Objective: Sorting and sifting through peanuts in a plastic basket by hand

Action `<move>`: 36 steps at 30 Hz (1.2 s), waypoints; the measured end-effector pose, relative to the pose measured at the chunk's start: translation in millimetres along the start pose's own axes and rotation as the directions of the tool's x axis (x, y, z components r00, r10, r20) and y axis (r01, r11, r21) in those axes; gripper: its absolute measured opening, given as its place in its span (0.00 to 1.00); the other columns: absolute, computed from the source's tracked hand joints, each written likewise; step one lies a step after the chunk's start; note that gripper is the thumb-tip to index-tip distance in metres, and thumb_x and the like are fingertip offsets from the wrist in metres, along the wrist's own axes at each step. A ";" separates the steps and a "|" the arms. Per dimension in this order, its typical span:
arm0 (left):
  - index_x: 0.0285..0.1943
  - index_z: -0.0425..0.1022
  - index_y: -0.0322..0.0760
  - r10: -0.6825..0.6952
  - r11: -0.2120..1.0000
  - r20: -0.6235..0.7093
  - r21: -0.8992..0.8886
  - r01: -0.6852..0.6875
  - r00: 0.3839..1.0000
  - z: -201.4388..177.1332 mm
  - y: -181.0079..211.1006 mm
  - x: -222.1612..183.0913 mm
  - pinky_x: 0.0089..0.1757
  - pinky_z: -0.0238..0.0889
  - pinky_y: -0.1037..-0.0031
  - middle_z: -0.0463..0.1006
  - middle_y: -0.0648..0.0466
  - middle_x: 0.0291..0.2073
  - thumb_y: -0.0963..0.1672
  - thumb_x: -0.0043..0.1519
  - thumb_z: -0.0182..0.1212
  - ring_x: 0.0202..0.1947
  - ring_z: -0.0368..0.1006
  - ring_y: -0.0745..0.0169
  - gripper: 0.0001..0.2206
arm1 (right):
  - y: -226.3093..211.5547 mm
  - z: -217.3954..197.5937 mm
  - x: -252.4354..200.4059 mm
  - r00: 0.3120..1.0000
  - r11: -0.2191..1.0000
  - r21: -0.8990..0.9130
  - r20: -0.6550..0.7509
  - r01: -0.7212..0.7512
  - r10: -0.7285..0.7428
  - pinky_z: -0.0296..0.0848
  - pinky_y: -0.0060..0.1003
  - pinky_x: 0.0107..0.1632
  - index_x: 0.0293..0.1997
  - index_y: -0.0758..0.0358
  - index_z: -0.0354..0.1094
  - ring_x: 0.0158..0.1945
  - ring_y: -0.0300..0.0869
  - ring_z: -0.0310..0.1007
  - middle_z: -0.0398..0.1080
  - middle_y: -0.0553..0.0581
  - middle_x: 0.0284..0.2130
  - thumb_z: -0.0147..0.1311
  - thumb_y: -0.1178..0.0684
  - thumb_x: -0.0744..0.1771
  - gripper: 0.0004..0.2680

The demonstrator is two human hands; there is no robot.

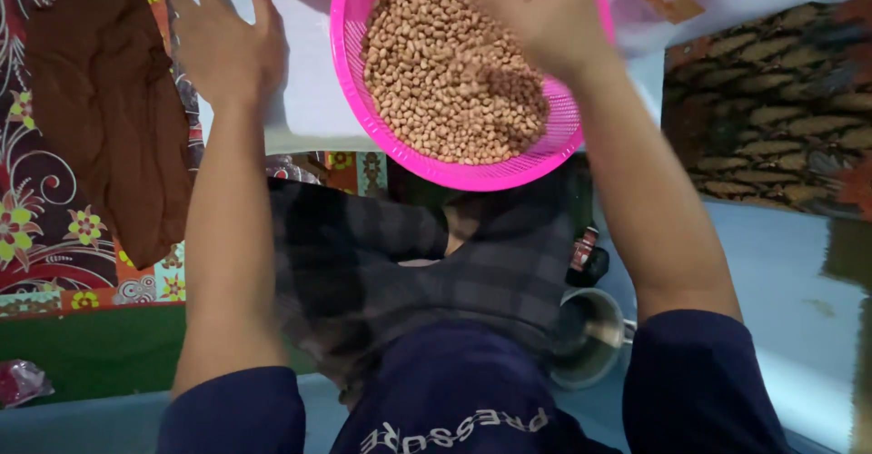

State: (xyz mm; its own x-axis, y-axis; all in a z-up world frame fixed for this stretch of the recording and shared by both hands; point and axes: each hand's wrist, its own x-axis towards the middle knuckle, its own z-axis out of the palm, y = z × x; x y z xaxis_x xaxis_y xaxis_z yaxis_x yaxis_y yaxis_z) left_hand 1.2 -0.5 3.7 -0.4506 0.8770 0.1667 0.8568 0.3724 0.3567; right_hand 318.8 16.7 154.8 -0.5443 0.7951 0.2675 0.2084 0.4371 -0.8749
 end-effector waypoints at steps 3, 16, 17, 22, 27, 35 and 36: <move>0.74 0.54 0.39 -0.037 0.999 0.035 -0.018 0.038 0.999 -2.2 2.7 0.2 0.41 0.67 0.43 0.69 0.37 0.50 0.56 0.73 0.55 0.46 0.73 0.29 0.28 | 10.6 32.3 -3.5 0.959 0.891 -0.451 0.273 0.055 0.078 0.61 0.53 0.66 0.64 0.56 0.61 0.65 0.58 0.59 0.58 0.66 0.62 0.64 0.46 0.67 0.21; 0.64 0.64 0.36 -0.020 0.999 -0.025 -0.046 0.019 0.999 6.4 -3.2 2.3 0.39 0.69 0.41 0.71 0.37 0.48 0.55 0.70 0.56 0.49 0.72 0.30 0.24 | 49.1 -19.3 7.4 0.887 0.656 -0.755 0.314 0.018 0.338 0.67 0.62 0.50 0.68 0.58 0.63 0.61 0.63 0.64 0.63 0.66 0.63 0.69 0.49 0.62 0.27; 0.64 0.64 0.36 -0.025 0.999 -0.022 -0.043 0.024 0.999 8.3 -5.3 2.4 0.39 0.69 0.41 0.71 0.37 0.48 0.55 0.70 0.56 0.49 0.72 0.30 0.24 | 33.0 -16.0 5.7 0.885 0.659 -0.752 0.320 0.020 0.339 0.67 0.62 0.50 0.68 0.58 0.63 0.61 0.63 0.64 0.63 0.66 0.63 0.69 0.49 0.62 0.27; 0.59 0.70 0.33 0.029 0.998 -0.091 -0.044 -0.033 0.995 12.1 -5.2 5.4 0.42 0.68 0.44 0.72 0.36 0.47 0.53 0.68 0.59 0.47 0.72 0.30 0.22 | 3.6 13.3 -15.7 0.445 0.284 -0.910 0.129 -0.303 0.886 0.57 0.62 0.68 0.80 0.48 0.20 0.72 0.73 0.48 0.28 0.78 0.74 0.79 0.35 0.51 0.59; 0.64 0.67 0.36 0.039 0.998 -0.071 -0.052 -0.042 0.997 6.5 -4.2 0.5 0.43 0.67 0.45 0.72 0.35 0.51 0.54 0.70 0.57 0.48 0.73 0.29 0.23 | 53.0 38.0 -29.9 0.707 0.422 -0.830 0.049 -0.364 0.706 0.66 0.67 0.58 0.73 0.61 0.41 0.59 0.80 0.60 0.45 0.85 0.64 0.79 0.43 0.54 0.46; 0.78 0.48 0.39 0.007 0.997 0.077 -0.072 -0.001 0.997 -2.0 1.4 0.0 0.48 0.66 0.46 0.68 0.31 0.60 0.56 0.75 0.49 0.56 0.70 0.30 0.30 | 75.7 29.1 -26.4 0.919 0.737 -0.645 0.134 -0.203 0.370 0.70 0.54 0.49 0.52 0.66 0.68 0.49 0.67 0.72 0.73 0.73 0.46 0.65 0.53 0.57 0.20; 0.77 0.49 0.38 0.016 0.998 0.059 -0.064 -0.012 0.998 -3.0 1.7 -1.4 0.48 0.65 0.47 0.68 0.31 0.58 0.56 0.74 0.49 0.53 0.70 0.29 0.29 | 66.8 26.6 -23.7 0.894 0.758 -0.560 0.065 -0.334 0.443 0.67 0.47 0.45 0.44 0.59 0.67 0.44 0.55 0.72 0.73 0.63 0.41 0.63 0.53 0.59 0.13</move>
State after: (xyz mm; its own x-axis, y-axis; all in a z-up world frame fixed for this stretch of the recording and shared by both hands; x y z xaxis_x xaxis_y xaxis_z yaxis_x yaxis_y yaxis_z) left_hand 2.5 -2.0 6.8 -0.4212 0.8993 0.1174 0.8443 0.3415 0.4131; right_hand 324.1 15.8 79.3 -0.4477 0.8770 -0.1743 0.7947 0.3009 -0.5272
